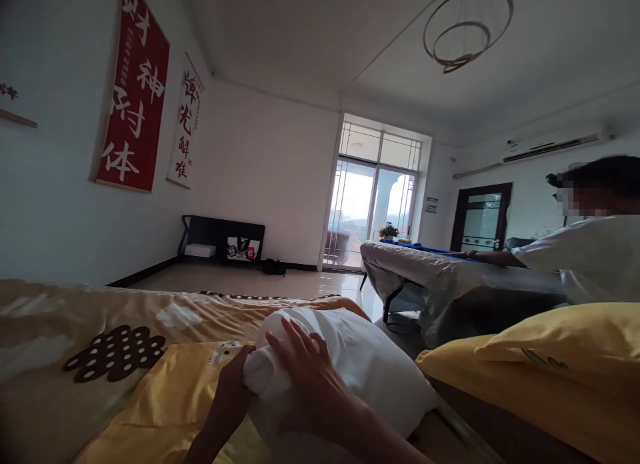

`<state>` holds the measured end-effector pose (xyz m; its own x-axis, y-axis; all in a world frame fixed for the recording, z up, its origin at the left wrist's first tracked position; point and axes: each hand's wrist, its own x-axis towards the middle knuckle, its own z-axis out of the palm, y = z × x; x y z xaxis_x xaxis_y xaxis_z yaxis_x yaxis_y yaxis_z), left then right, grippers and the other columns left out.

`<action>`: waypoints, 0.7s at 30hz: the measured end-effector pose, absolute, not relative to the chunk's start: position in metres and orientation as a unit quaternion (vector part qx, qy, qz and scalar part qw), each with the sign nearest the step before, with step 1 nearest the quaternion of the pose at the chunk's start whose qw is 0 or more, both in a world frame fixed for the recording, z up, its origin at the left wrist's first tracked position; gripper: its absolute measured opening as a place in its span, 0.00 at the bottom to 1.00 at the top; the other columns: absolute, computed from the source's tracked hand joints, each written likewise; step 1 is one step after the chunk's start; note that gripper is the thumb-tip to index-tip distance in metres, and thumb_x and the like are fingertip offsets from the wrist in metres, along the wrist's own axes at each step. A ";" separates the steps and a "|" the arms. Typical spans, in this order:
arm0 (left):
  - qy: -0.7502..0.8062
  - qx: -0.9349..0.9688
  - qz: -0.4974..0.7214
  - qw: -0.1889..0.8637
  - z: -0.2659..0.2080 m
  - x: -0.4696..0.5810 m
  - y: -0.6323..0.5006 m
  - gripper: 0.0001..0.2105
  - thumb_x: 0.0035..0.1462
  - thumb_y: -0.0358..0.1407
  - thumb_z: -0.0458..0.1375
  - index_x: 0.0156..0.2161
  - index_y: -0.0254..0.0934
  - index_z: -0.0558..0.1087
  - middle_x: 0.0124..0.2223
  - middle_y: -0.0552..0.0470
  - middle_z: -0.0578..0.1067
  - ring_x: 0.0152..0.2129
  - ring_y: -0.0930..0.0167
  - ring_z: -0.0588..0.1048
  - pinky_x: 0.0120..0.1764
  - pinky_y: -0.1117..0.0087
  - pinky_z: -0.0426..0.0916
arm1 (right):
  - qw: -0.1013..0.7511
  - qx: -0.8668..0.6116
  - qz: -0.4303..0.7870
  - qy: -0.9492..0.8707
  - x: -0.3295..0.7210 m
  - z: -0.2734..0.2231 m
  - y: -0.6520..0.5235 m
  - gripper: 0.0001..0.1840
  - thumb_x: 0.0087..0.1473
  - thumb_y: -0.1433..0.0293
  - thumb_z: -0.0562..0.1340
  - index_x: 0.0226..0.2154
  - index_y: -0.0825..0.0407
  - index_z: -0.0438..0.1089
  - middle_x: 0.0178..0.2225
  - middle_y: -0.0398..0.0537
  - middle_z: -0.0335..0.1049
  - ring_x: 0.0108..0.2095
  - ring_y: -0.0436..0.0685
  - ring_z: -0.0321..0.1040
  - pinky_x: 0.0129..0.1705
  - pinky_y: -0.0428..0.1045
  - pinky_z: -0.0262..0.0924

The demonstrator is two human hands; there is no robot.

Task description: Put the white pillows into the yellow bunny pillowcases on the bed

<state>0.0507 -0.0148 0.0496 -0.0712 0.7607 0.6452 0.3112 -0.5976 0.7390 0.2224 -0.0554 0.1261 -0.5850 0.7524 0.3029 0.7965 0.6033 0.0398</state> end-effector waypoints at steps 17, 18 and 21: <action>0.446 0.665 0.552 0.234 0.052 0.065 -0.038 0.11 0.38 0.30 0.55 0.33 0.36 0.69 0.29 0.53 0.73 0.26 0.69 0.70 0.31 0.70 0.65 | 0.228 -0.450 -0.098 -0.858 0.210 0.113 -0.037 0.14 0.41 0.65 0.62 0.34 0.50 0.70 0.34 0.48 0.73 0.37 0.59 0.67 0.44 0.53 0.51; 0.429 0.671 0.542 0.267 0.058 0.061 -0.042 0.13 0.39 0.31 0.56 0.36 0.36 0.69 0.31 0.52 0.73 0.27 0.69 0.71 0.32 0.70 0.67 | 0.212 -0.445 -0.110 -0.863 0.212 0.124 -0.037 0.11 0.41 0.65 0.62 0.32 0.50 0.70 0.33 0.47 0.73 0.36 0.59 0.67 0.44 0.52 0.51; 0.328 0.699 0.504 0.387 0.079 0.039 -0.052 0.28 0.45 0.35 0.60 0.53 0.37 0.63 0.49 0.46 0.73 0.44 0.65 0.72 0.45 0.67 0.69 | 0.150 -0.436 -0.166 -0.872 0.221 0.167 -0.031 0.06 0.43 0.67 0.62 0.29 0.50 0.70 0.33 0.47 0.73 0.38 0.58 0.67 0.44 0.52 0.49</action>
<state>0.0393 -0.0523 0.0787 0.2778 0.8484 0.4506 0.0679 -0.4852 0.8718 0.2207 -0.0314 0.1672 -0.5750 0.7102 0.4062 0.8097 0.5652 0.1581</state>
